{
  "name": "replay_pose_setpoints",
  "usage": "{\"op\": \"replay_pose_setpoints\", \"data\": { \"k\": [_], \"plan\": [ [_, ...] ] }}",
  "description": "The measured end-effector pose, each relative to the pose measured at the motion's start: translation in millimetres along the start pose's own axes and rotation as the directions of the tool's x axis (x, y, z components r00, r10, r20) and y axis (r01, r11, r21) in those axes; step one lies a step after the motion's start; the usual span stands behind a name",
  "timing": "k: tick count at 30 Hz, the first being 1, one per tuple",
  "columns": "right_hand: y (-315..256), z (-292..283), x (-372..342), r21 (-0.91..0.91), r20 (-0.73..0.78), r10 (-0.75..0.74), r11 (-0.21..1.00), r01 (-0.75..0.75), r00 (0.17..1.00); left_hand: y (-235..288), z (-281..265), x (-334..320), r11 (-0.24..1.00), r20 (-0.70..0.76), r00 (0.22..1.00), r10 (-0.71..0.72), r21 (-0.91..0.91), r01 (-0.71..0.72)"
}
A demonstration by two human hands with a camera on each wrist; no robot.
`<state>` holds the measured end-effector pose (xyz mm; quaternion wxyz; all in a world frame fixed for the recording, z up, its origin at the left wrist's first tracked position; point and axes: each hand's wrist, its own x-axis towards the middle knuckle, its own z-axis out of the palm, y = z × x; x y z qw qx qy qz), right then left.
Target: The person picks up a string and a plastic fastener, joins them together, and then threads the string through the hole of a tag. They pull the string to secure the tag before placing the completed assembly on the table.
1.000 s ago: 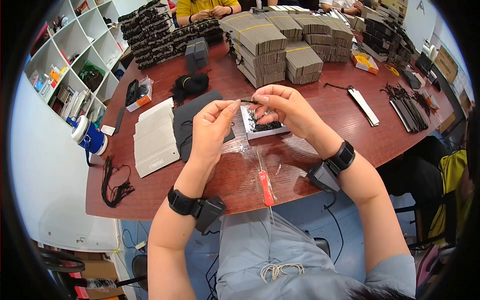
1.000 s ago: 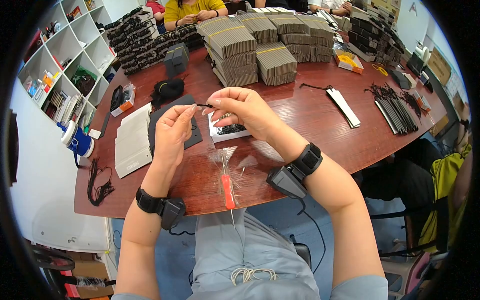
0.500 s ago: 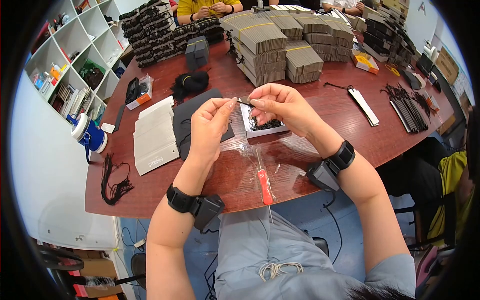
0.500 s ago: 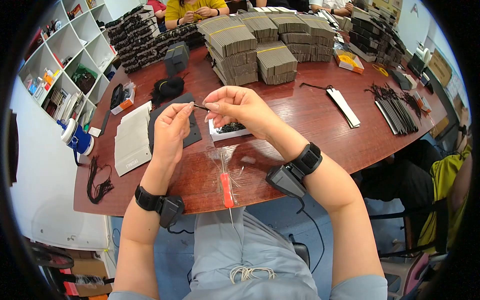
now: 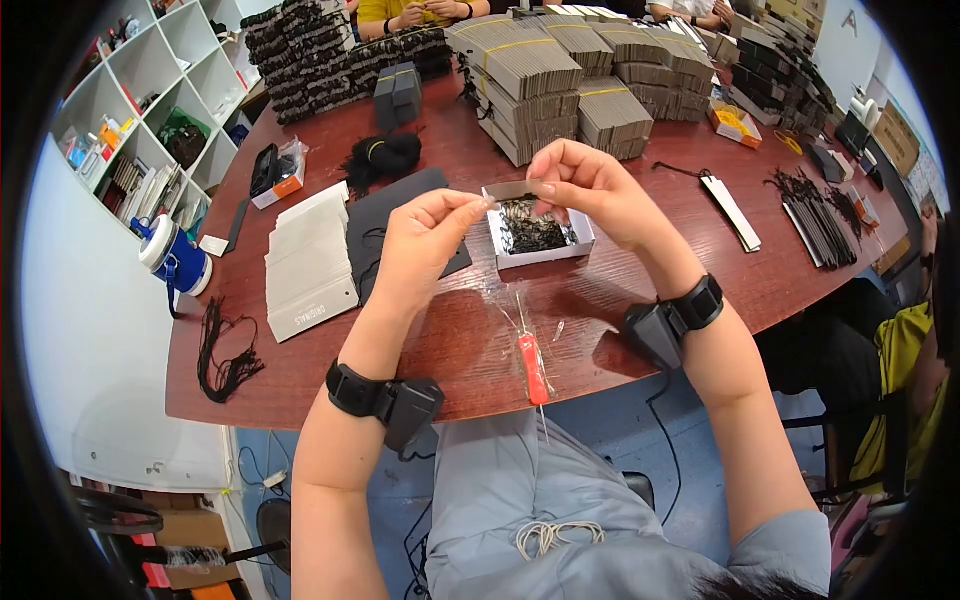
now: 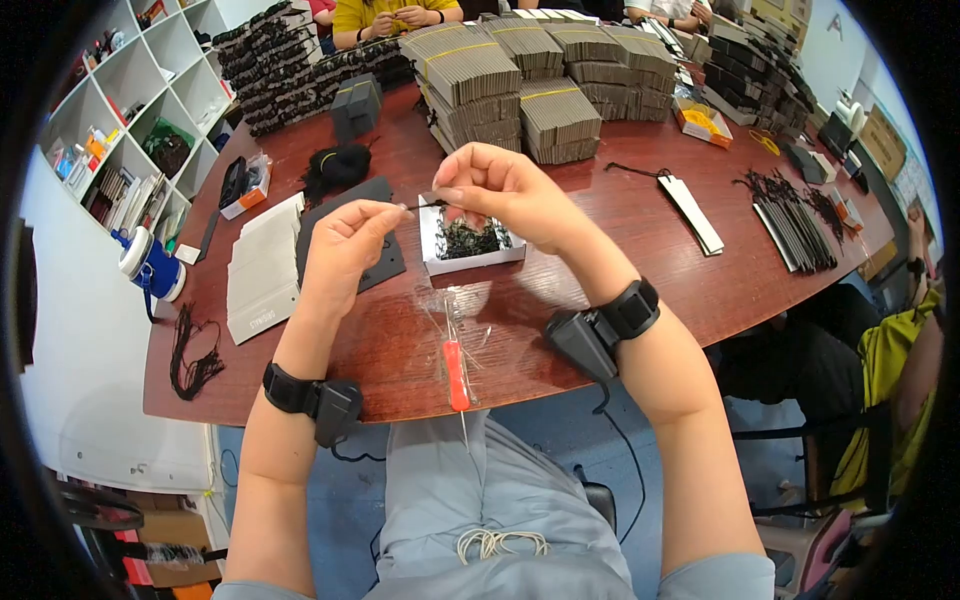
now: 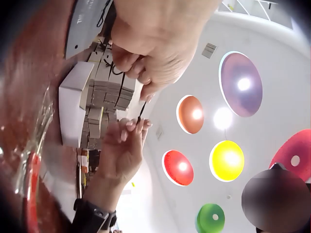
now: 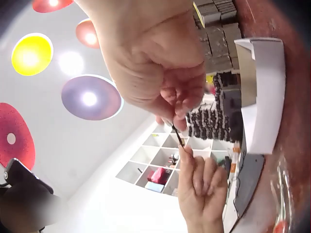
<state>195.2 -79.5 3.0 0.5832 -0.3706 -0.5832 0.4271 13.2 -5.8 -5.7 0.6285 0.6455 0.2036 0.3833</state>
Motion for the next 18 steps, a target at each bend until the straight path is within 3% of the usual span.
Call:
{"op": "replay_pose_setpoints", "data": {
  "k": [1,2,4,8,9,10,12,15,17,18],
  "plan": [
    [-2.0,-4.8,0.2,-0.05,-0.039,0.007,0.999,-0.009,0.999,2.0,-0.6,-0.2,0.99,0.028,0.999,-0.037,0.139,0.033],
    [-3.3,-8.8,0.5,-0.099,-0.082,0.011,0.995,-0.019,0.997,-0.3,-2.4,1.2,0.99,0.026,0.999,-0.036,0.139,0.032],
    [-7.7,-14.5,1.1,-0.013,-0.24,-0.058,0.998,0.057,0.969,-7.4,-7.0,4.7,0.955,0.016,0.999,0.05,0.291,-0.053],
    [1.4,-42.2,2.6,-0.064,-0.376,-0.002,0.998,-0.024,0.927,-9.7,-11.6,7.6,0.976,-0.057,0.991,0.119,0.192,-0.106],
    [4.1,-42.4,2.6,-0.35,-0.358,-0.031,0.931,-0.103,0.933,-12.0,-12.9,8.6,0.976,-0.034,0.991,0.133,0.179,-0.125],
    [6.7,-41.5,3.2,-0.603,-0.332,-0.054,0.78,-0.168,0.942,-13.3,-12.3,9.2,0.975,-0.032,0.99,0.136,0.181,-0.128],
    [17.1,-32.8,2.6,-0.835,-0.32,-0.236,0.527,-0.156,0.918,-16.8,-11.7,9.1,0.935,0.008,0.991,0.136,0.33,-0.131],
    [16.2,-26.4,2.4,-0.831,-0.355,-0.245,0.524,-0.185,0.902,-22.0,-15.5,11.1,0.931,-0.038,0.992,0.117,0.353,-0.096],
    [16.4,-31.6,2.0,-0.87,-0.418,-0.318,0.41,-0.274,0.851,-21.7,-16.0,11.1,0.935,-0.084,0.992,0.093,0.349,-0.058],
    [15.8,-32.9,0.6,-0.869,-0.42,-0.316,0.41,-0.277,0.85,-19.7,-15.6,10.7,0.937,-0.117,0.989,0.086,0.347,-0.041]
  ]
}}
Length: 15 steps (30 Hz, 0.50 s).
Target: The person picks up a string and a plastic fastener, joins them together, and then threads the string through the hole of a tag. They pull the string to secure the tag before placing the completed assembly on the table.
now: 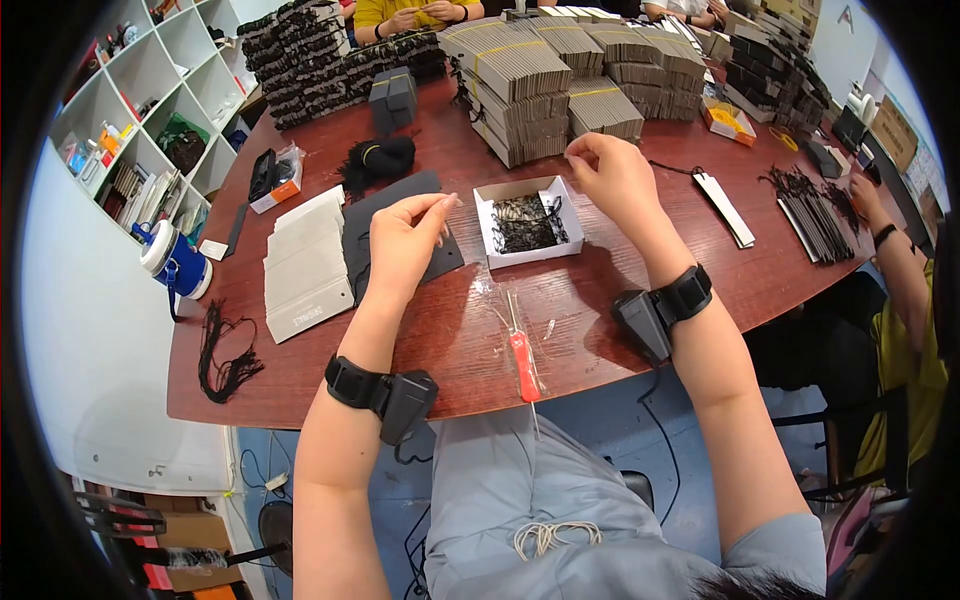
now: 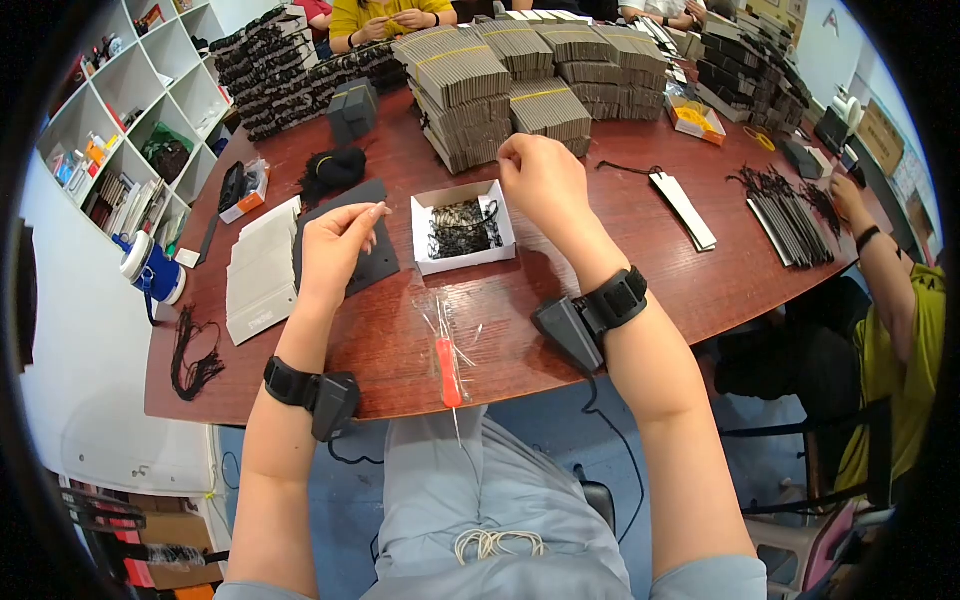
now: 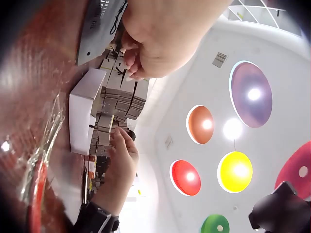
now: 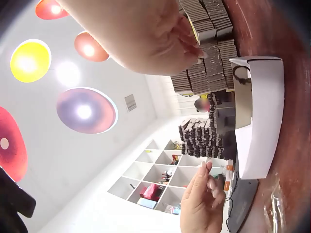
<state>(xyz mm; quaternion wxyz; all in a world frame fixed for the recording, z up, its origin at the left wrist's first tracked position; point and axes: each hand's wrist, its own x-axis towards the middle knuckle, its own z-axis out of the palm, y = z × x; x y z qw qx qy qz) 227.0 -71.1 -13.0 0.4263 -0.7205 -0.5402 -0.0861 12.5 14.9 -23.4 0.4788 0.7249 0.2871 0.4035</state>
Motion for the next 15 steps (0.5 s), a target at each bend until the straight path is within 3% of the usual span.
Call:
{"op": "replay_pose_setpoints", "data": {
  "k": [3,5,6,8,12,15],
  "plan": [
    [0.5,-4.2,-1.6,-0.134,0.015,0.071,0.989,-0.068,0.997,-0.2,0.4,-0.2,1.0,-0.035,0.999,-0.025,0.005,0.025],
    [-4.4,-1.3,-1.7,-0.127,-0.06,-0.186,0.976,0.177,0.981,-0.9,1.3,-0.2,0.999,-0.042,0.999,-0.031,0.012,0.031],
    [-5.6,2.7,-2.0,-0.127,-0.061,-0.186,0.976,0.177,0.981,-1.1,1.6,-0.2,0.999,-0.044,0.998,-0.038,0.013,0.038],
    [-10.8,12.5,-5.8,0.144,0.11,-0.477,0.875,0.461,0.872,-1.2,1.5,-0.4,0.999,-0.045,0.998,-0.046,0.016,0.046],
    [-14.4,25.8,-15.8,0.163,0.315,-0.485,0.874,0.457,0.816,-2.7,2.4,0.7,1.0,-0.05,0.998,-0.028,-0.009,0.027],
    [-15.6,22.8,-16.5,0.187,0.365,-0.485,0.875,0.447,0.795,0.3,1.0,0.0,1.0,-0.053,0.998,-0.023,-0.009,0.022]
  ]
}}
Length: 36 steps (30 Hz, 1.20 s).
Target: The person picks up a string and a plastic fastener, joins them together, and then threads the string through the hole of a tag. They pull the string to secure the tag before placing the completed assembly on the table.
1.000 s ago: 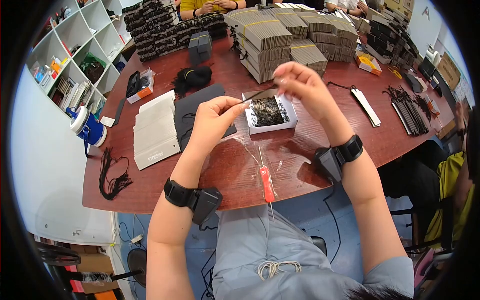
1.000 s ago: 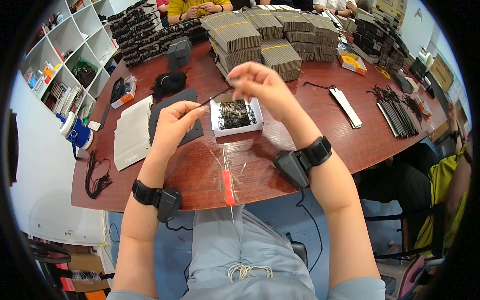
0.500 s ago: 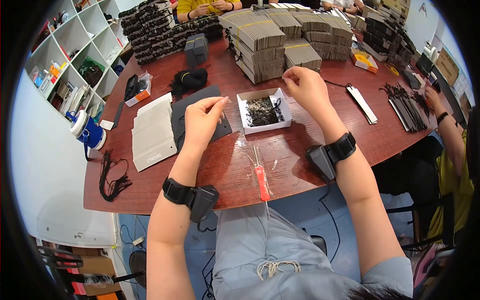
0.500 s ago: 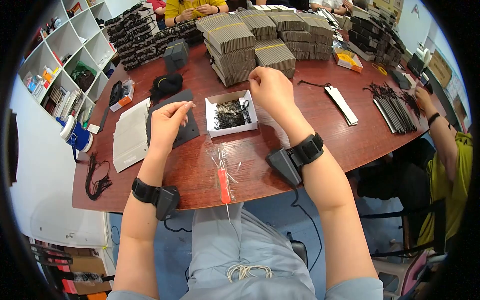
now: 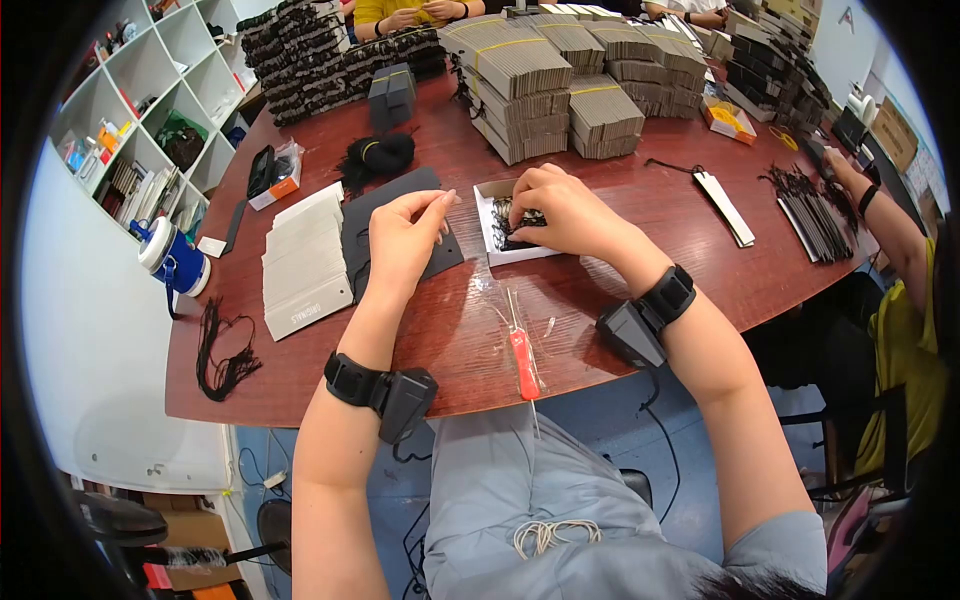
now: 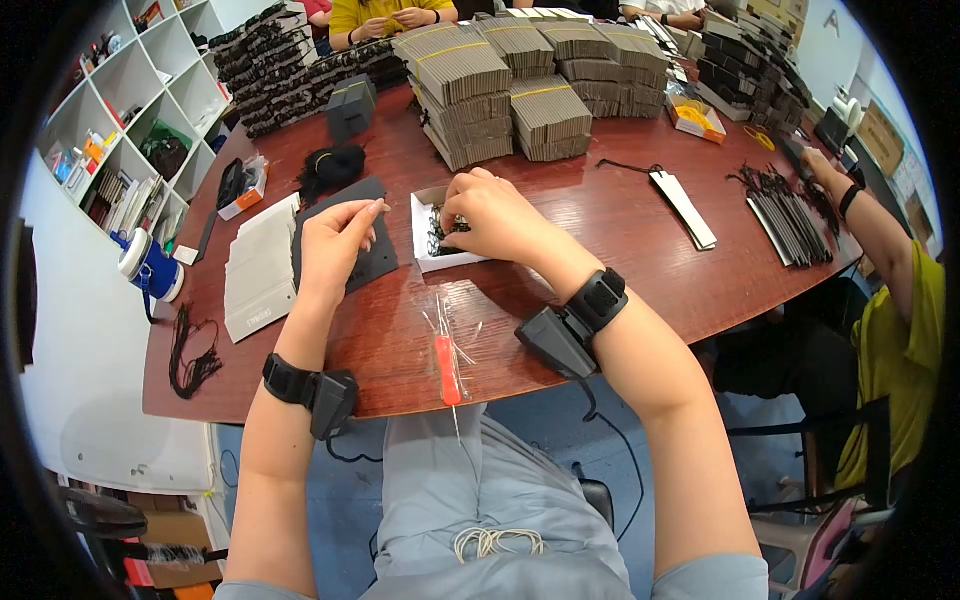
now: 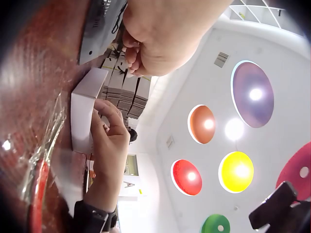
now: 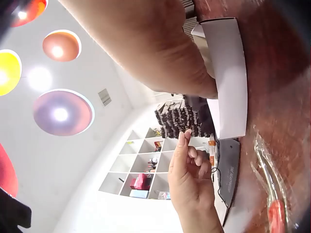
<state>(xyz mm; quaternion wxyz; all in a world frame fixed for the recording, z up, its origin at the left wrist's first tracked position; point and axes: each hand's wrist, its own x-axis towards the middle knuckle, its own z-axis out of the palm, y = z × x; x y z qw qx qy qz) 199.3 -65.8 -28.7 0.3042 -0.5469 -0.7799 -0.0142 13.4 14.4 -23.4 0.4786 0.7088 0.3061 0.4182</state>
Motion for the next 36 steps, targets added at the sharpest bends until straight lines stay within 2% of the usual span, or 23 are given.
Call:
{"op": "replay_pose_setpoints", "data": {
  "k": [4,7,9,10,11,12,13,15,17,19,21,23,25,26,27,29,30,31,32,33,34,35,36],
  "plan": [
    [5.3,4.3,-0.9,-0.052,0.022,0.051,0.997,-0.05,0.998,0.6,0.2,-0.5,0.999,0.016,0.999,-0.03,0.019,0.03],
    [11.5,7.1,1.3,0.021,-0.053,0.05,0.999,-0.049,0.997,2.0,-0.5,-0.5,1.0,0.014,1.0,-0.016,0.012,0.016],
    [14.9,6.0,5.2,0.217,-0.143,0.136,0.971,-0.103,0.98,1.6,-1.1,0.0,1.0,0.007,1.0,-0.016,0.013,0.016],
    [10.9,2.0,5.3,0.38,-0.085,0.32,0.886,-0.266,0.944,1.4,-1.2,0.2,1.0,0.005,1.0,-0.016,0.014,0.016],
    [10.4,-0.1,5.6,0.379,-0.085,0.318,0.887,-0.265,0.944,1.4,-1.1,-0.1,1.0,0.003,1.0,-0.015,0.013,0.015],
    [10.9,-2.4,5.9,0.64,-0.05,0.413,0.712,-0.288,0.909,1.5,-1.1,-0.3,1.0,-0.004,1.0,-0.016,0.005,0.016],
    [12.1,-4.8,5.8,0.839,0.012,0.489,0.469,-0.275,0.872,1.8,-1.1,-0.3,1.0,-0.01,1.0,-0.015,-0.002,0.015],
    [16.5,-8.5,4.3,0.884,-0.008,0.483,0.412,-0.219,0.876,1.0,-2.6,0.1,1.0,-0.034,0.999,0.007,0.004,-0.007],
    [18.1,-13.5,6.5,0.986,0.0,0.519,0.143,-0.087,0.855,9.3,-6.9,2.9,0.999,-0.06,0.997,0.038,0.011,-0.038],
    [21.7,-19.4,4.6,0.99,0.009,0.457,0.118,-0.071,0.889,24.5,-17.0,2.8,0.996,-0.147,0.986,0.073,-0.04,-0.08],
    [17.8,-26.3,6.3,0.999,0.032,0.377,-0.052,-0.013,0.926,42.4,-31.3,1.3,0.977,-0.201,0.956,0.214,0.042,-0.21],
    [16.4,-33.3,6.2,0.993,0.023,0.298,-0.115,0.012,0.954,54.1,-48.6,-1.2,0.952,-0.235,0.922,0.307,0.096,-0.292],
    [13.8,-40.3,5.9,0.985,0.017,0.298,-0.168,0.035,0.955,67.4,-68.7,-12.5,0.942,-0.23,0.915,0.331,0.133,-0.307],
    [15.1,-41.9,6.3,0.975,-0.038,0.221,-0.207,0.085,0.974,74.6,-78.4,-21.6,0.94,-0.256,0.91,0.327,0.19,-0.285],
    [14.7,-45.0,4.3,0.971,-0.053,0.234,-0.216,0.105,0.971,72.7,-93.4,-28.4,0.945,-0.25,0.919,0.305,0.2,-0.26],
    [4.7,-49.9,3.9,0.964,-0.074,0.427,-0.203,0.175,0.901,70.8,-116.6,-47.8,0.949,-0.246,0.939,0.24,0.262,-0.173],
    [14.7,-47.7,2.1,0.957,-0.076,0.418,-0.225,0.185,0.905,60.8,-132.2,-54.7,0.879,-0.159,0.942,0.295,0.432,-0.202],
    [31.0,-46.5,0.7,0.921,-0.043,0.286,-0.361,0.149,0.957,59.5,-137.4,-68.5,0.843,-0.109,0.974,0.198,0.527,-0.112],
    [39.1,-46.4,-0.3,0.873,-0.029,0.147,-0.478,0.097,0.989,38.6,-153.1,-74.1,0.768,0.042,0.965,0.259,0.597,-0.232],
    [34.0,-47.2,-0.5,0.869,-0.042,0.149,-0.482,0.11,0.988,41.1,-149.7,-85.6,0.579,0.135,0.967,0.215,0.78,-0.237],
    [24.9,-48.6,0.4,0.891,-0.016,0.291,-0.43,0.146,0.956,30.8,-149.6,-94.0,0.372,0.224,0.941,0.255,0.875,-0.31],
    [19.0,-49.8,0.7,0.912,0.007,0.428,-0.373,0.17,0.904,30.1,-142.4,-102.3,0.217,0.284,0.933,0.223,0.918,-0.331],
    [20.8,-47.9,0.3,0.913,0.023,0.403,-0.382,0.146,0.915,22.0,-135.9,-99.9,0.16,0.349,0.909,0.227,0.908,-0.388]
  ]
}}
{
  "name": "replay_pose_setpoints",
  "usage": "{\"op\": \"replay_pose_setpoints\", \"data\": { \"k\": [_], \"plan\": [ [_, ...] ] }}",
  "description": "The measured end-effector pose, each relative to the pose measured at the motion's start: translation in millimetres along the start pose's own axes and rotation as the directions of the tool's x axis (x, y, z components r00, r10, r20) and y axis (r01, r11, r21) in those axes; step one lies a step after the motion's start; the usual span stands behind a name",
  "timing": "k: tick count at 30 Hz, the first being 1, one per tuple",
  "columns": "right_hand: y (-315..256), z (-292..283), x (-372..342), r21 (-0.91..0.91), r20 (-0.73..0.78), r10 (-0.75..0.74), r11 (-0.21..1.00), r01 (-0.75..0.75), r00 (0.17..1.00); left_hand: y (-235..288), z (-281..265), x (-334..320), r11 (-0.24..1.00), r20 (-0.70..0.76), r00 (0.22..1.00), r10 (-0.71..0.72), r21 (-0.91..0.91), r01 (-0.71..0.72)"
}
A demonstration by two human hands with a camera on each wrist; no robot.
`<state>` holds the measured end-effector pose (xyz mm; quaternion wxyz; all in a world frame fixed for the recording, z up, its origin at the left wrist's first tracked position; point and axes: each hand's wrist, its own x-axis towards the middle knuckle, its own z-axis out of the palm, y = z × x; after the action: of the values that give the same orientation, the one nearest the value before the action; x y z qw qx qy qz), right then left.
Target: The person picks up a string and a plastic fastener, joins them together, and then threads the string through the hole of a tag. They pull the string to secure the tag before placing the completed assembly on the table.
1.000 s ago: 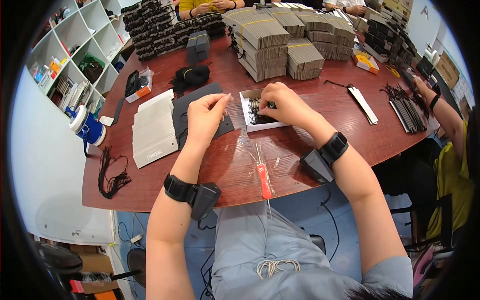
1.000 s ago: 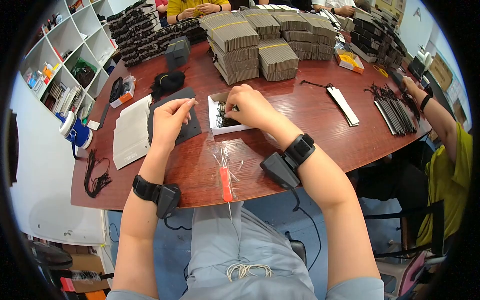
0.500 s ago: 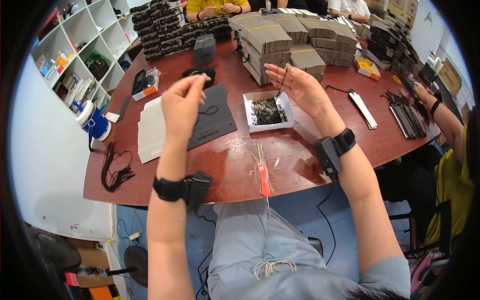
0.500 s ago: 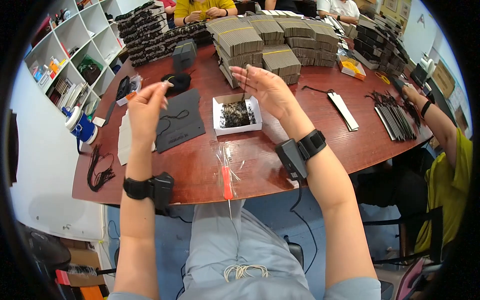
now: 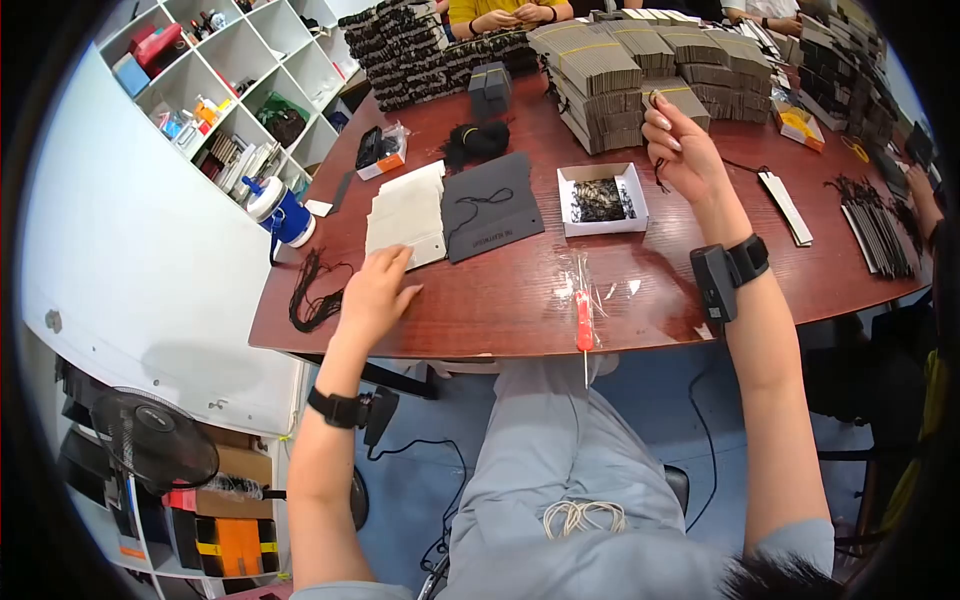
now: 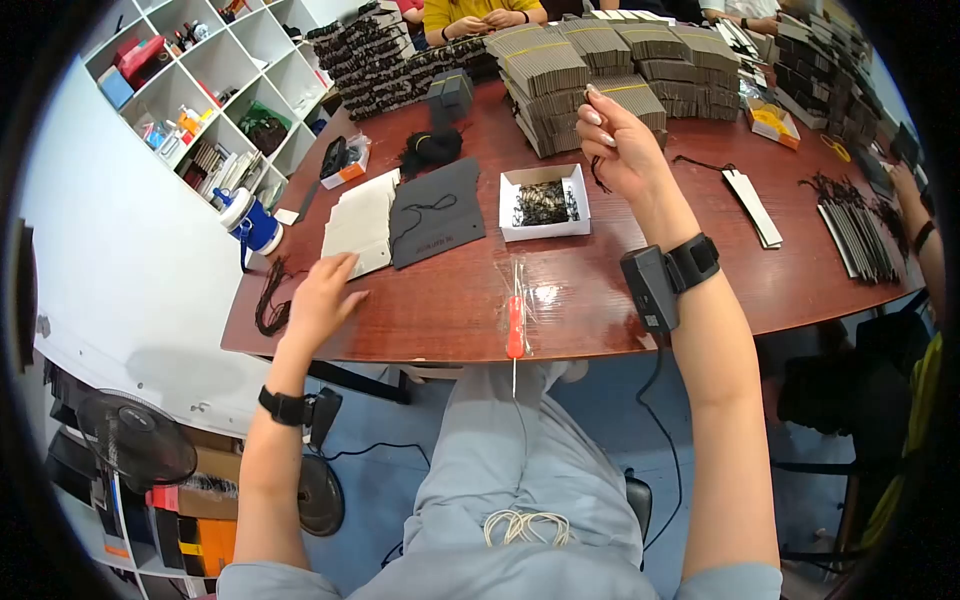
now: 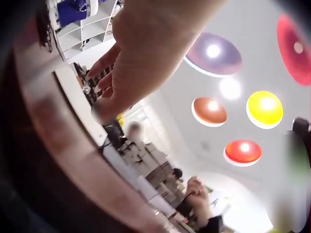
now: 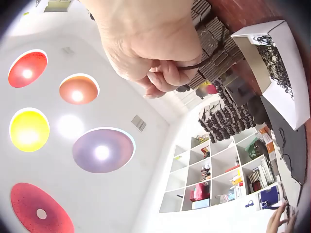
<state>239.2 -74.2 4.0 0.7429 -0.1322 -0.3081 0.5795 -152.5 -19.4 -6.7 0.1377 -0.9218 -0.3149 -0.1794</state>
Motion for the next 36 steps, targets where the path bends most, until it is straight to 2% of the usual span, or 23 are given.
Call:
{"op": "replay_pose_setpoints", "data": {
  "k": [1,3,5,6,8,9,11,12,13,16,17,19,21,25,27,31,33,35,36],
  "plan": [
    [1.6,-3.2,2.2,-0.001,0.001,-0.004,1.0,0.004,1.0,-1.6,15.3,2.0,0.997,0.011,0.998,0.064,0.038,-0.065],
    [1.4,-8.9,3.6,-0.055,0.027,0.003,0.999,-0.001,1.0,-6.2,29.9,5.5,0.992,0.011,0.997,0.077,0.099,-0.077],
    [2.2,-10.7,3.5,-0.092,0.009,-0.006,0.996,0.007,1.0,-11.0,36.5,10.0,0.95,0.065,0.997,0.043,0.306,-0.061],
    [2.2,-11.7,3.8,-0.092,-0.011,-0.008,0.996,0.007,1.0,-13.4,39.0,10.6,0.95,0.06,0.997,0.052,0.305,-0.068],
    [1.9,-11.2,4.3,-0.089,-0.033,-0.017,0.996,0.014,0.999,-14.4,37.3,10.2,0.983,0.04,0.999,0.028,0.178,-0.034],
    [1.5,-10.9,4.2,-0.084,-0.038,-0.022,0.996,0.018,0.999,-17.1,35.5,9.7,0.983,0.043,0.998,0.034,0.179,-0.042],
    [0.8,-7.2,2.4,-0.078,-0.02,-0.029,0.997,0.027,0.999,-15.1,21.3,9.7,0.997,0.063,0.997,-0.038,0.064,0.034],
    [1.0,-6.2,1.9,-0.09,-0.029,-0.034,0.995,0.031,0.999,-15.1,13.4,12.0,0.99,0.131,0.985,-0.11,0.106,0.096],
    [1.7,-6.7,2.6,-0.087,-0.032,-0.035,0.996,0.033,0.999,-16.1,6.7,13.9,0.99,0.134,0.985,-0.107,0.107,0.093],
    [1.7,-5.4,1.5,-0.125,-0.024,-0.034,0.992,0.031,0.999,-16.5,-2.7,27.3,0.99,-0.155,0.987,-0.051,0.124,0.071],
    [2.2,-4.9,1.3,-0.129,-0.029,-0.037,0.991,0.033,0.999,-3.4,-8.1,37.9,0.991,-0.155,0.987,-0.048,0.119,0.067],
    [3.5,-4.8,1.8,-0.115,-0.025,-0.02,0.993,0.017,0.999,33.0,-9.3,59.0,0.997,-0.121,0.993,-0.013,-0.08,0.003],
    [3.4,-4.3,1.4,-0.14,-0.03,-0.025,0.99,0.021,0.999,56.4,12.6,74.8,0.987,0.002,1.0,0.029,-0.159,-0.028],
    [2.3,-8.4,3.2,-0.165,-0.021,-0.029,0.986,0.026,0.999,70.4,38.7,91.2,0.984,0.024,0.995,0.101,-0.149,-0.097],
    [2.7,-7.6,3.0,-0.152,-0.046,-0.024,0.988,0.017,0.999,69.8,40.7,96.3,0.995,0.122,0.992,0.037,-0.102,-0.025],
    [1.3,-2.8,0.8,-0.137,-0.044,-0.028,0.99,0.021,0.999,58.1,40.1,98.8,0.985,0.129,0.99,0.062,-0.171,-0.039],
    [1.9,-5.3,2.5,-0.122,-0.04,-0.03,0.992,0.025,0.999,53.9,34.6,98.6,0.917,0.17,0.985,-0.026,-0.388,0.091],
    [1.7,-8.1,2.9,-0.109,-0.034,-0.032,0.994,0.029,0.999,47.2,33.7,98.7,0.903,0.159,0.987,-0.01,-0.423,0.077],
    [1.9,-8.6,3.3,-0.111,-0.028,-0.031,0.993,0.027,0.999,44.1,33.0,99.1,0.849,0.219,0.975,-0.028,-0.51,0.139]
  ]
}}
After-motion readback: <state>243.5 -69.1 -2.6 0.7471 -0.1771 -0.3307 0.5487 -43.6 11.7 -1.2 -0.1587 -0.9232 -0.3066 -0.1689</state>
